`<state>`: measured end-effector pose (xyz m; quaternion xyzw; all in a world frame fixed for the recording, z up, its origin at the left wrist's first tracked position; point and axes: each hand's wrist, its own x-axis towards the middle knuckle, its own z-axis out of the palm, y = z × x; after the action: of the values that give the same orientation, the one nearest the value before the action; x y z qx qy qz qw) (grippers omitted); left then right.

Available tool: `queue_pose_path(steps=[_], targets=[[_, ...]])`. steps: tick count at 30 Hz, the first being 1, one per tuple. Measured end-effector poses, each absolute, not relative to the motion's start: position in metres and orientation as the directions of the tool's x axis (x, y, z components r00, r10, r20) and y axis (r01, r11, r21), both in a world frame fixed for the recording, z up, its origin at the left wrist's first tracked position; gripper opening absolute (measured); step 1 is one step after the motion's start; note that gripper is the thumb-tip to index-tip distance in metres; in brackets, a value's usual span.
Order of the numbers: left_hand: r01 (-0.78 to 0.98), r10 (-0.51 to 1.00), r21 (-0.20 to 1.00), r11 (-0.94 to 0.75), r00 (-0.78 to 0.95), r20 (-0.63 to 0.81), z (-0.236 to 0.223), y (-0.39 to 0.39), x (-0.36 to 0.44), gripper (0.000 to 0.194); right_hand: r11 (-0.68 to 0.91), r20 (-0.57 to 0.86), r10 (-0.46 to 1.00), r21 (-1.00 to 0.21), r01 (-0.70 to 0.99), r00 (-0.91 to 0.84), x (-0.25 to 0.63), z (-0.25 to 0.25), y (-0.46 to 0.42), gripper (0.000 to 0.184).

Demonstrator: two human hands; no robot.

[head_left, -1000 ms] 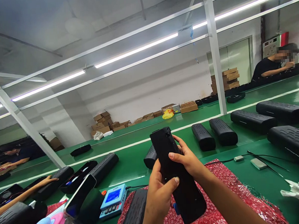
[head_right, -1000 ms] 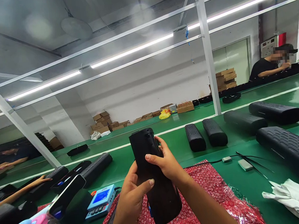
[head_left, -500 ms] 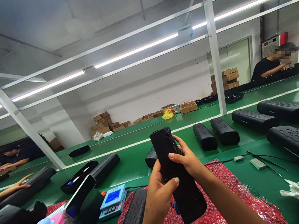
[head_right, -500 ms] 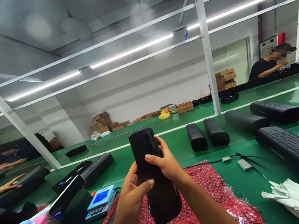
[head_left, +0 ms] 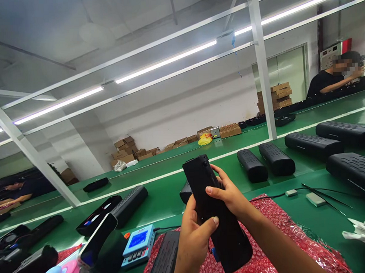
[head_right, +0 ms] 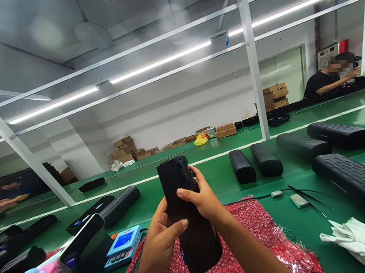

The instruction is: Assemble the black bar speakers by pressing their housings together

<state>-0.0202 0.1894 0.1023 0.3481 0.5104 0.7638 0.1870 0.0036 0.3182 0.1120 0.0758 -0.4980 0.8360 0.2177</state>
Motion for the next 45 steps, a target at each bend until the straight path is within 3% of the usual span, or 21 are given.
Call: queue_pose_path(steps=[24,27,29,32,35,38,41,45], targets=[[0.066,0.637,0.929,-0.365,-0.710,0.300,0.105,0.189,-0.021,0.067,-0.428,0.297,0.323,-0.801,-0.418,-0.899,0.000,0.110,0.317,0.084],[0.157,0.619,0.941,-0.299,-0.719,0.316,0.109,0.185,-0.019,0.068,-0.442,0.299,0.403,-0.764,-0.470,-0.865,-0.001,0.111,0.314,0.082],[0.316,0.536,0.930,-0.188,-0.760,0.367,0.112,0.182,-0.018,0.066,-0.416,0.328,0.501,-0.720,-0.555,-0.801,-0.002,0.110,0.312,0.079],[0.621,0.358,0.768,0.153,-0.760,0.543,0.112,0.180,-0.015,0.055,-0.372,0.368,0.652,-0.607,-0.702,-0.663,-0.003,0.108,0.313,0.073],[0.728,0.375,0.577,0.371,-0.686,0.624,0.110,0.184,-0.010,0.046,-0.328,0.333,0.796,-0.464,-0.823,-0.505,-0.002,0.104,0.316,0.063],[0.767,0.344,0.531,0.360,-0.638,0.689,0.109,0.191,-0.003,0.042,-0.289,0.277,0.865,-0.406,-0.867,-0.418,-0.001,0.097,0.322,0.055],[0.800,0.314,0.536,0.271,-0.599,0.737,0.112,0.187,0.000,0.043,-0.287,0.273,0.855,-0.462,-0.840,-0.442,-0.003,0.087,0.337,0.059],[0.746,0.495,0.611,0.266,-0.649,0.577,0.117,0.156,-0.015,0.046,-0.251,0.314,0.816,-0.562,-0.788,-0.484,-0.004,0.077,0.363,0.065]])
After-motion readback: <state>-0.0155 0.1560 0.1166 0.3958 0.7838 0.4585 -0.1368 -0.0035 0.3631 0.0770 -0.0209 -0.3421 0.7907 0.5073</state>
